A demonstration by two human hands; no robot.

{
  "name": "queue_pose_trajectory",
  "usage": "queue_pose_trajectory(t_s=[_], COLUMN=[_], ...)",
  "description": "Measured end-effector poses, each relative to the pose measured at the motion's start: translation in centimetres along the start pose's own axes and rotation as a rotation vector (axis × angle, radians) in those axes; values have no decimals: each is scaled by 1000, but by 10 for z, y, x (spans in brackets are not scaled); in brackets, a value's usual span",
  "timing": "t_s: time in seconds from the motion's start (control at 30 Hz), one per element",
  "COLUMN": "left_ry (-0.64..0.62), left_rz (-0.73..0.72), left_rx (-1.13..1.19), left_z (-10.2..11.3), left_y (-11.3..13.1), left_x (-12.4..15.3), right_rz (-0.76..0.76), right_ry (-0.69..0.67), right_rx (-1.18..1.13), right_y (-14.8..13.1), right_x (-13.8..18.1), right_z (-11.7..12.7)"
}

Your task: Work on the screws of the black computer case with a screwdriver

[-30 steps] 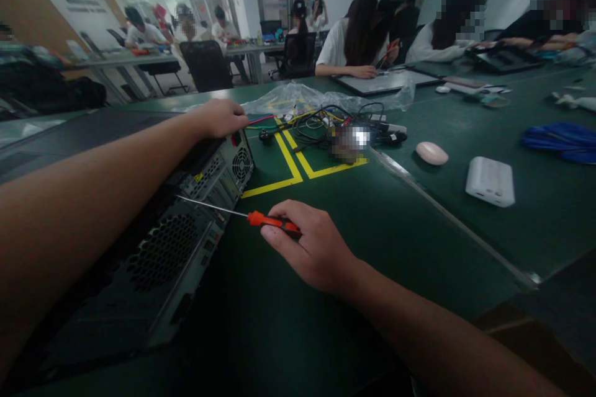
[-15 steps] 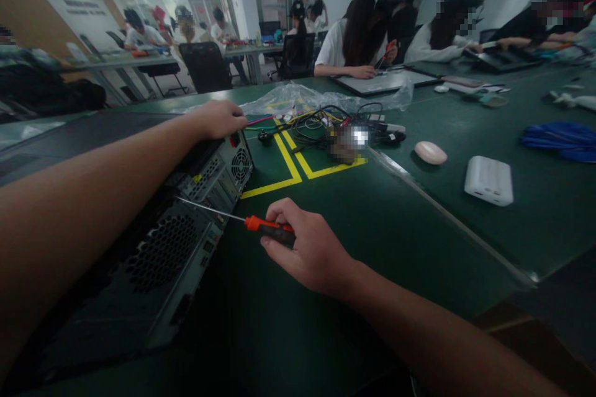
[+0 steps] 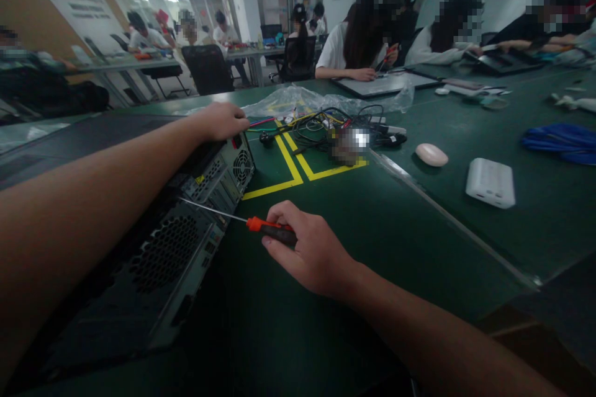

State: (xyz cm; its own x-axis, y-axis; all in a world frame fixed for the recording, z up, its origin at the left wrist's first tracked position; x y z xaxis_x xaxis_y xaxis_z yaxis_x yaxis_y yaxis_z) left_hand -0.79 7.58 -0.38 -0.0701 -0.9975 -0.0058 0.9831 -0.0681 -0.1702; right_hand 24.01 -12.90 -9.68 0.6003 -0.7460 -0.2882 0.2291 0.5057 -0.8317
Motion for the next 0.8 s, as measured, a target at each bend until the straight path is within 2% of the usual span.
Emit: queue_pose_trajectory(t_s=[0.17, 0.5, 0.8], left_ry=[13, -19, 23], left_rz=[-29, 20, -46], left_rx=[-12, -15, 33], left_z=[-1, 0, -2], left_y=[0, 1, -2], left_x=[-1, 1, -3], right_rz=[-19, -18, -12], right_ry=[-12, 6, 34], right_rx=[0, -30, -3], right_y=[-1, -2, -1], right_x=[1, 0, -2], right_z=[0, 1, 1])
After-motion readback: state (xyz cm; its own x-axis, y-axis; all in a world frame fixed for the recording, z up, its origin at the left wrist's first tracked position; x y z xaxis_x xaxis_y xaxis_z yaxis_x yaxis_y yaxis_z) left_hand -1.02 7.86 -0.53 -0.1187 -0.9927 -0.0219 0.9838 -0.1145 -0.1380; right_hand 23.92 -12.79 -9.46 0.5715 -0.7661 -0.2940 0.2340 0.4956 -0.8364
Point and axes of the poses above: each hand's wrist, its own x-axis away from the middle knuckle, its own z-axis out of the back of the hand, y = z × x, the point moved 5 cm from there along -x, towards the middle knuckle, and after that the axes turned 4 degrees about -x, right-handed, at the moved point
